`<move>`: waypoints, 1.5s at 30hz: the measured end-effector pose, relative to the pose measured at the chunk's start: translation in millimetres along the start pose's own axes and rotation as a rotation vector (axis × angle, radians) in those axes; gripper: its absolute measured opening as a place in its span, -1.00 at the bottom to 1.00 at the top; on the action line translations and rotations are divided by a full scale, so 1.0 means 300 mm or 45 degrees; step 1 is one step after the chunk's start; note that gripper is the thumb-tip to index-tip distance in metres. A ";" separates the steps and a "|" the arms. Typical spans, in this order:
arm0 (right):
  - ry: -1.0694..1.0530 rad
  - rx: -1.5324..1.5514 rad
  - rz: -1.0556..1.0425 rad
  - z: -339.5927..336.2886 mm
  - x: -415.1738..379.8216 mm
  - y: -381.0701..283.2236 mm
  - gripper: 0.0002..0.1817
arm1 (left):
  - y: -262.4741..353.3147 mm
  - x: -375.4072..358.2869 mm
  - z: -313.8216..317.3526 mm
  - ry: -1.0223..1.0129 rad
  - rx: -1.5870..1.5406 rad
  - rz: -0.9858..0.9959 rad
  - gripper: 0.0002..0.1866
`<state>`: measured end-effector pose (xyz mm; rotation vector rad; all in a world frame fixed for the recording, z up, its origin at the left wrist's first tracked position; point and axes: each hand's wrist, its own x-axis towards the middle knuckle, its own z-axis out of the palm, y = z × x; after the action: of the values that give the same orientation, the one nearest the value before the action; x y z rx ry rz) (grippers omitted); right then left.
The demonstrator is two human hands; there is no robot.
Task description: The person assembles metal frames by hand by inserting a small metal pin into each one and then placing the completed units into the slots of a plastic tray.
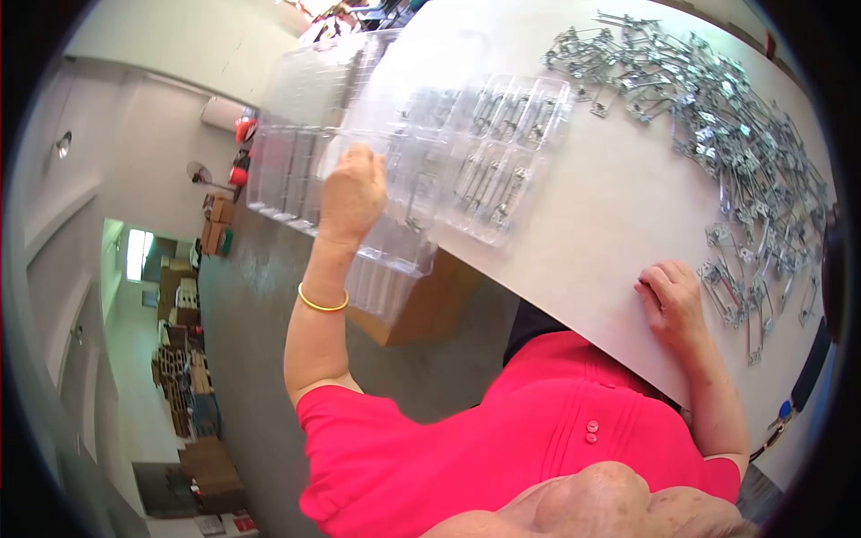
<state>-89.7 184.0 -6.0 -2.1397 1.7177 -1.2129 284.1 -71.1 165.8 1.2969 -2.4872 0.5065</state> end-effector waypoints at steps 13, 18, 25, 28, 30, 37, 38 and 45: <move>0.027 0.144 0.007 -0.011 -0.017 0.038 -0.83 | 0.236 0.177 0.223 -0.384 -0.152 0.062 -0.74; 0.005 0.157 -0.012 -0.013 -0.012 0.039 -0.83 | 0.214 0.173 0.252 -0.418 -0.184 -0.018 -0.73; 0.016 0.149 -0.002 -0.008 -0.008 0.036 -0.81 | 0.200 0.155 0.324 -0.409 -0.222 -0.030 -0.72; 0.013 0.139 0.006 -0.006 -0.009 0.037 -0.81 | 0.195 0.152 0.335 -0.414 -0.237 -0.020 -0.72; 0.020 0.140 0.012 -0.004 -0.010 0.037 -0.81 | 0.190 0.153 0.342 -0.418 -0.234 -0.014 -0.72; -0.001 0.149 0.048 0.001 -0.008 0.031 -0.81 | 0.206 0.138 0.312 -0.386 -0.221 -0.016 -0.72; 0.024 0.152 0.050 0.005 -0.008 0.032 -0.81 | 0.211 0.137 0.308 -0.385 -0.211 -0.019 -0.72; 0.039 0.125 0.026 0.000 -0.004 0.031 -0.80 | 0.211 0.146 0.349 -0.393 -0.195 -0.037 -0.72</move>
<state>-96.6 181.9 -11.7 -2.0533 1.6511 -1.3024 197.9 -114.7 78.9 1.4399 -2.6834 0.1105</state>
